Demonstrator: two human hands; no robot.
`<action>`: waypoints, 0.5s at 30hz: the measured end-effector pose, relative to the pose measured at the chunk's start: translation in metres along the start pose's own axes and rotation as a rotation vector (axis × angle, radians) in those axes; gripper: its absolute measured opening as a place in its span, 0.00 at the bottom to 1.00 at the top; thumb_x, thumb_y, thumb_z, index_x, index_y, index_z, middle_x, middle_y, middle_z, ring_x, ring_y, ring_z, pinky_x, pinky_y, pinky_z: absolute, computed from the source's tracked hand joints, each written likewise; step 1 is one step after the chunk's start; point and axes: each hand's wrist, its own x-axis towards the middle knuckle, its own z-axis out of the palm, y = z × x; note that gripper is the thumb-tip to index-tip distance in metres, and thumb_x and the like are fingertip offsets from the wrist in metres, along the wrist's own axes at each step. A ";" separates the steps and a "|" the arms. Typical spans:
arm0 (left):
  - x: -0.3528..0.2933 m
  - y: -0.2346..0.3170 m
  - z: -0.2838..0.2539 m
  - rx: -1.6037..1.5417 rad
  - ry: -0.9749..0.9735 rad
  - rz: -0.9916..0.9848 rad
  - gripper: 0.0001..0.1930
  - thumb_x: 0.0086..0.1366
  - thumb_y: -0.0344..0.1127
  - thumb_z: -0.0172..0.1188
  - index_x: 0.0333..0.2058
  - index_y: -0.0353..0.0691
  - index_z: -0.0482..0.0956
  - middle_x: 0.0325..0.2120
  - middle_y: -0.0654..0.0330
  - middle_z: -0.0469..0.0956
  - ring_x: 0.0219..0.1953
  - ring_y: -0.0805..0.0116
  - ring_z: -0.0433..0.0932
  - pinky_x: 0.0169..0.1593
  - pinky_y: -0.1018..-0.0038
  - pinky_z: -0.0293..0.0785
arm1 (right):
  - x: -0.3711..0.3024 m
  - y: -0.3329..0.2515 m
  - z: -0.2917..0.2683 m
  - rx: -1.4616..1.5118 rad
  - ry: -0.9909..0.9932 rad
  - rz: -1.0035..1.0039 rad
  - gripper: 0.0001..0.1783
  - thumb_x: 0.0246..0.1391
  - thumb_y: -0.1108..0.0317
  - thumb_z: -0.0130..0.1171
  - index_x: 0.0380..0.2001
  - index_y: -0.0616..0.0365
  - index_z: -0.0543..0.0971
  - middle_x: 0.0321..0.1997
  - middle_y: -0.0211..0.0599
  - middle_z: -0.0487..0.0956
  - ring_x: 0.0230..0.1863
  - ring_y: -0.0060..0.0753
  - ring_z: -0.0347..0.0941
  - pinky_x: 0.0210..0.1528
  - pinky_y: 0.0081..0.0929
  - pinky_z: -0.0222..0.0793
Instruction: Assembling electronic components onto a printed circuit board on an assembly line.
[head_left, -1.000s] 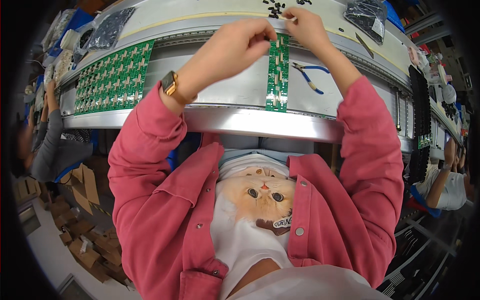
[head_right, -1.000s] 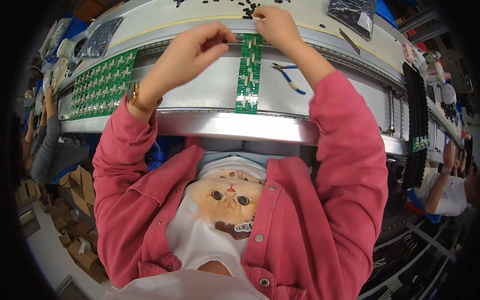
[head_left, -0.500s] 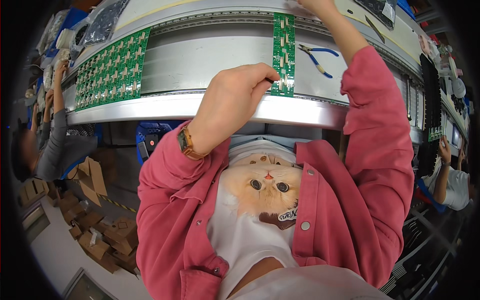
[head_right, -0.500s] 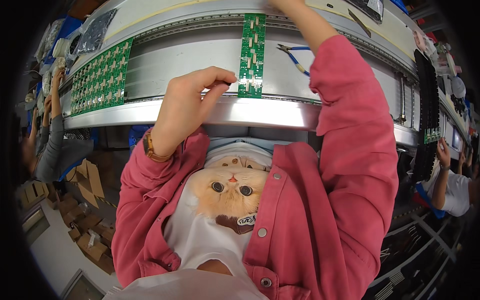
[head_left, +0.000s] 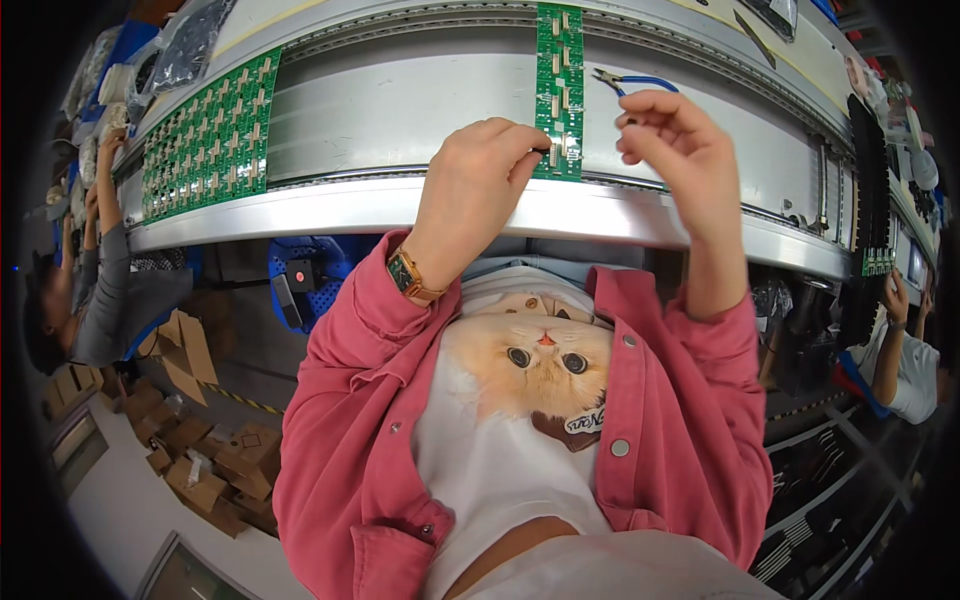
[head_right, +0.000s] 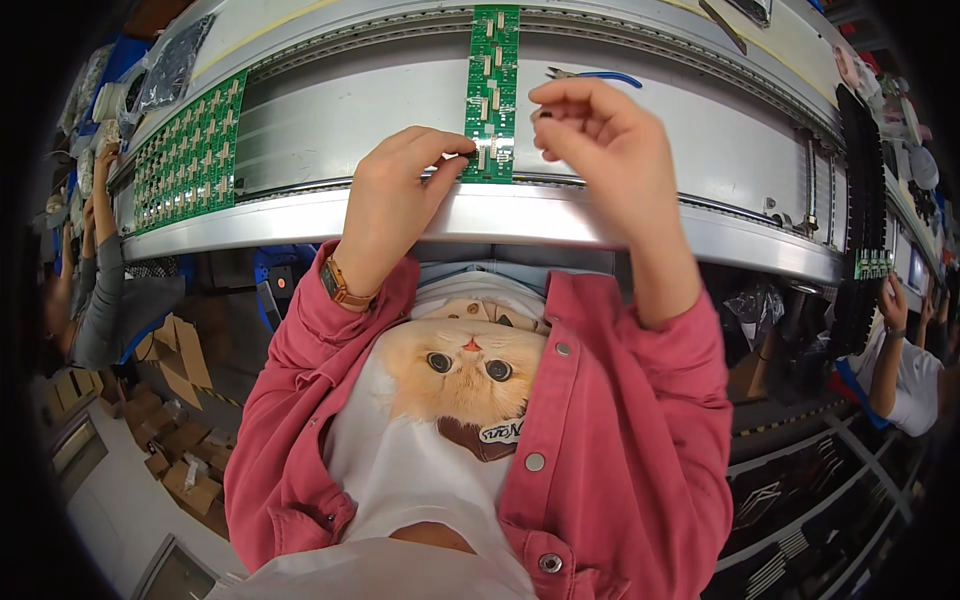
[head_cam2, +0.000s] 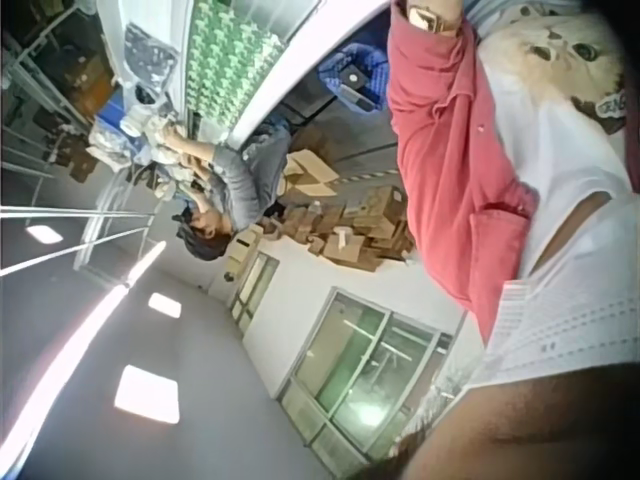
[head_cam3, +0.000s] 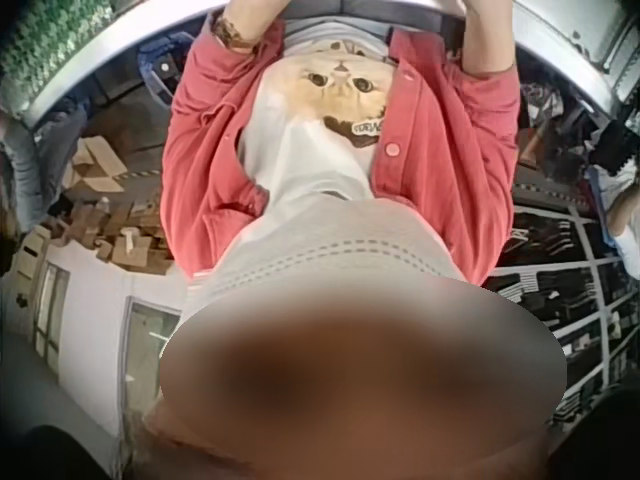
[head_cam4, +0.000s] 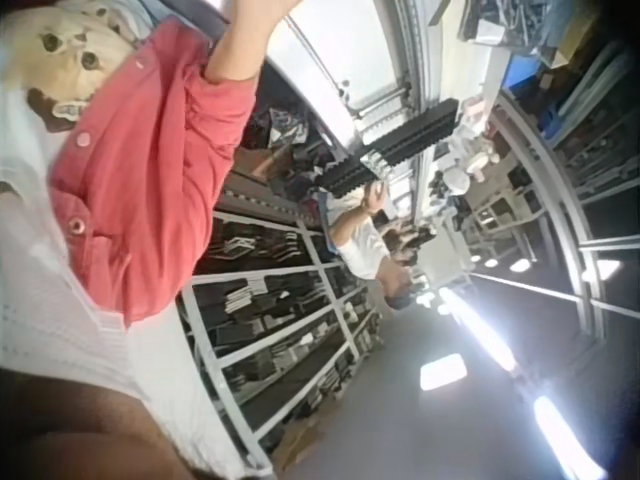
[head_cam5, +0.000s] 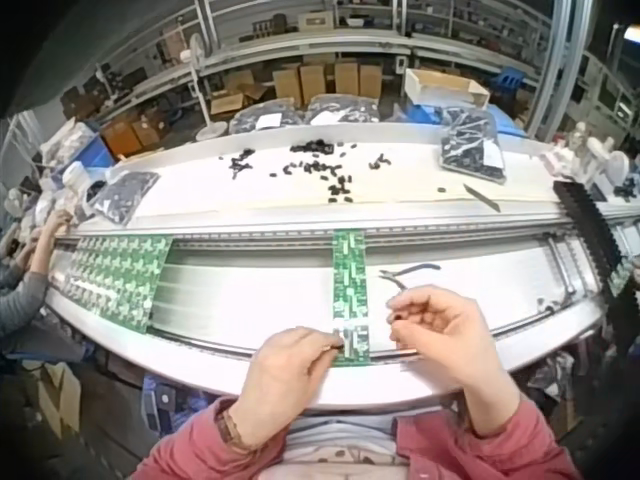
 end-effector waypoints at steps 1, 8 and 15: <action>0.000 -0.001 0.003 -0.003 -0.004 -0.001 0.05 0.52 0.25 0.59 0.29 0.39 0.79 0.26 0.63 0.77 0.28 0.65 0.74 0.35 0.73 0.70 | -0.003 0.007 0.003 0.000 0.003 0.004 0.12 0.49 0.81 0.55 0.39 0.67 0.77 0.32 0.37 0.77 0.31 0.25 0.71 0.38 0.18 0.68; 0.001 -0.008 0.011 0.009 0.002 -0.002 0.06 0.52 0.24 0.61 0.30 0.39 0.81 0.29 0.63 0.79 0.27 0.69 0.74 0.32 0.78 0.69 | -0.007 0.042 0.008 -0.398 0.196 -0.229 0.10 0.47 0.83 0.55 0.35 0.66 0.78 0.34 0.34 0.76 0.31 0.23 0.70 0.38 0.16 0.67; -0.001 -0.007 0.013 0.022 0.022 0.017 0.06 0.52 0.24 0.62 0.31 0.40 0.81 0.29 0.64 0.79 0.27 0.68 0.74 0.33 0.78 0.69 | -0.007 0.042 0.006 -0.428 0.144 -0.247 0.10 0.45 0.83 0.55 0.35 0.67 0.78 0.37 0.34 0.76 0.31 0.23 0.70 0.37 0.15 0.66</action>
